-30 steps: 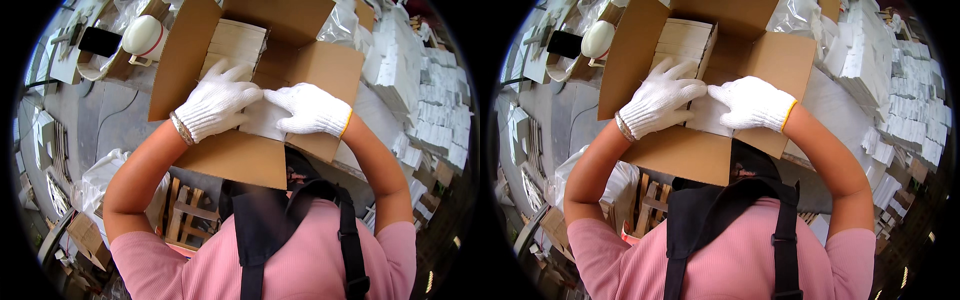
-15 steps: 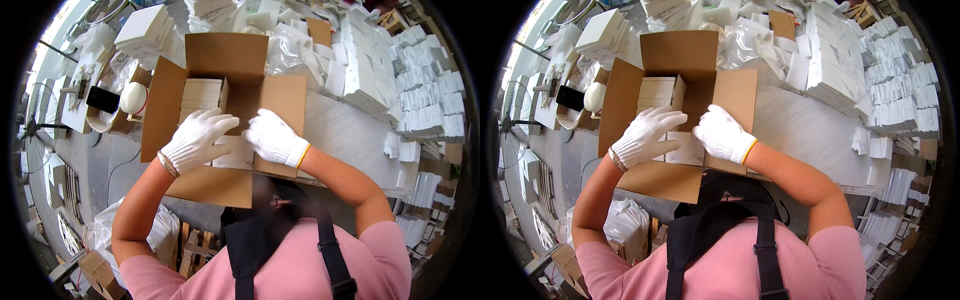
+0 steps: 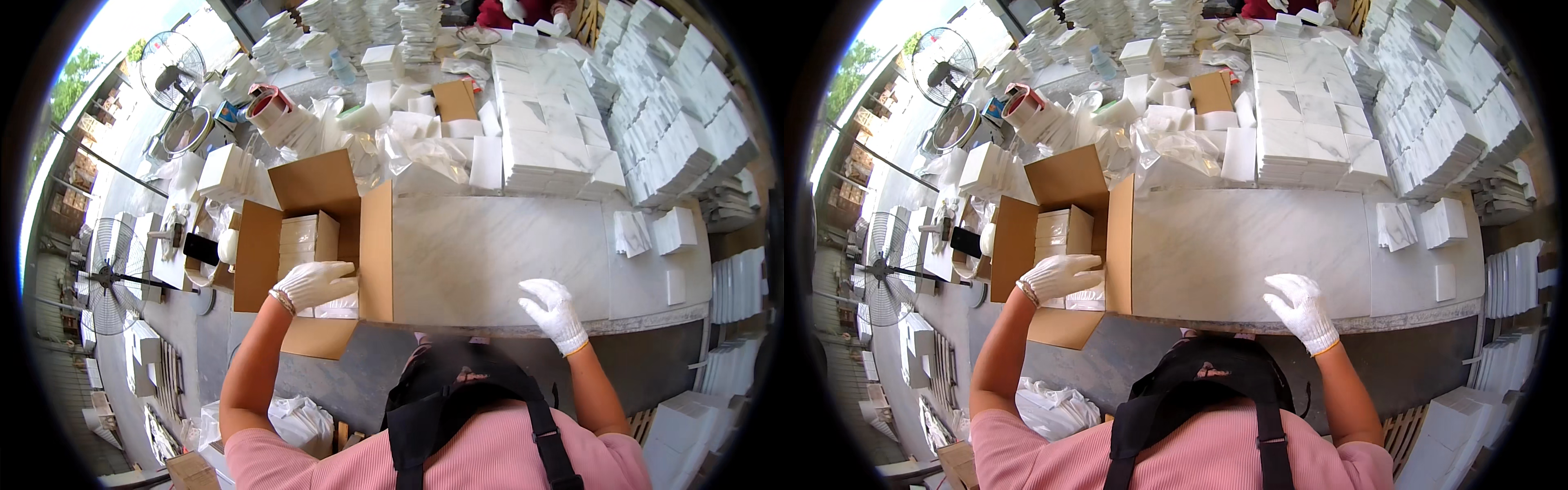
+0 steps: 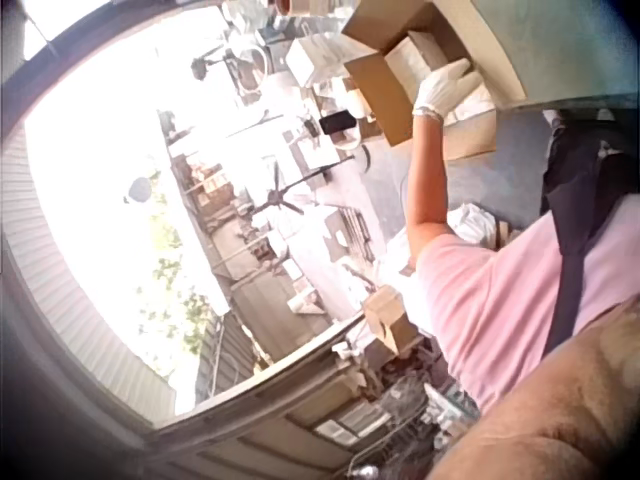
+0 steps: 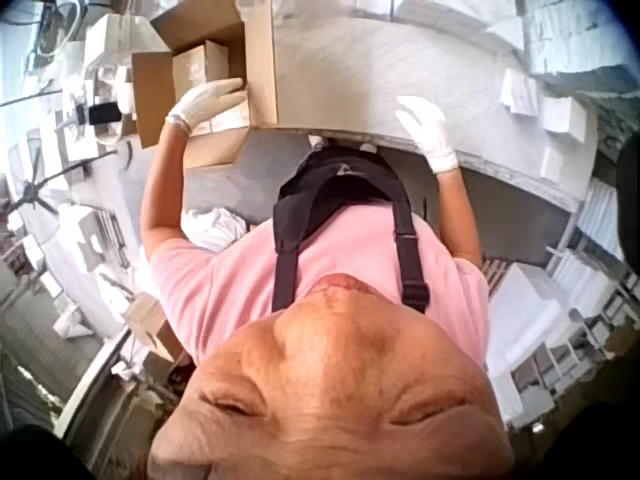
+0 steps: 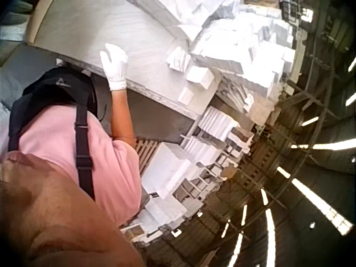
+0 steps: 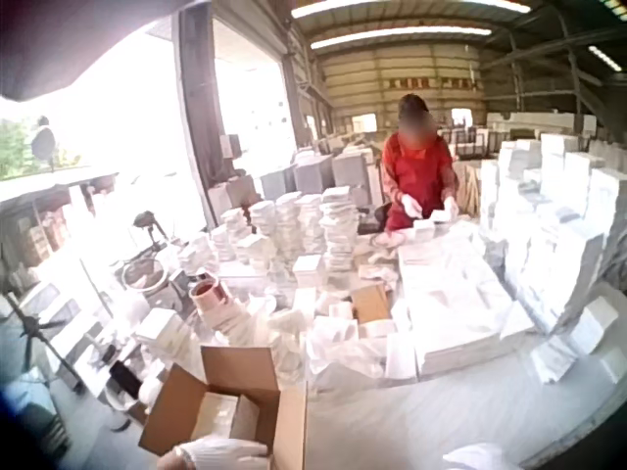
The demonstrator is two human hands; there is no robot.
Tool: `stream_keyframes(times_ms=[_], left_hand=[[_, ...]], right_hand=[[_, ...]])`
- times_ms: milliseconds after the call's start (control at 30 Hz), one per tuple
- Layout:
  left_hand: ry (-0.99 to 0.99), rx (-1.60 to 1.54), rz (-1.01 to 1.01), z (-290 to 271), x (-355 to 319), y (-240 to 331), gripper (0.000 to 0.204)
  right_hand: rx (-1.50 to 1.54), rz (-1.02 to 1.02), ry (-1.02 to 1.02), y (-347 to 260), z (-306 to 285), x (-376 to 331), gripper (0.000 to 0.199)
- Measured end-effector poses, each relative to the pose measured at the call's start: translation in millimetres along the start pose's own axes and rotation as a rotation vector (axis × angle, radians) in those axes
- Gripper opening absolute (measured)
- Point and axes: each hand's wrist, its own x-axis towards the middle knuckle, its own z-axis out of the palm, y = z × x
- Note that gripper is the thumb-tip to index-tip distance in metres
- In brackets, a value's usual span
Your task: The person packs small white rectangular items into clear plastic bags, places them into a cardboard box, and seals the box with tape. The person then moves the sealed box to a stack of similar boxes.
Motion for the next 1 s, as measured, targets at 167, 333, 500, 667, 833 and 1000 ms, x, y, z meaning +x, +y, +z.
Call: stream_keyframes(times_ms=[167,333,500,667,833,1000], left_hand=[[0.616,-0.166,0.207,-70.3,32.6,43.6,0.05],[0.681,0.09,0.328,-118.8,138.8,92.7,0.059],[0.505,0.447,-0.031,-121.2,263.9,94.6,0.08],[0.373,0.366,0.056,-102.6,325.1,58.5,0.072],[0.281,-0.21,0.365,-147.7,289.7,50.5,0.048],[0.351,-0.655,0.465,-163.3,248.0,35.7,0.046]], right_hand=[[0.124,0.33,-0.055,33.8,-17.0,-82.4,0.029],[0.175,0.304,-0.057,30.0,-10.1,-82.1,0.029],[0.126,0.184,-0.094,12.7,-6.2,-54.4,0.028],[0.048,0.25,-0.055,18.3,-10.2,-49.1,0.027],[0.173,0.339,-0.007,19.2,-15.1,-14.9,0.025],[0.22,0.15,0.007,0.3,-19.7,85.6,0.022]])
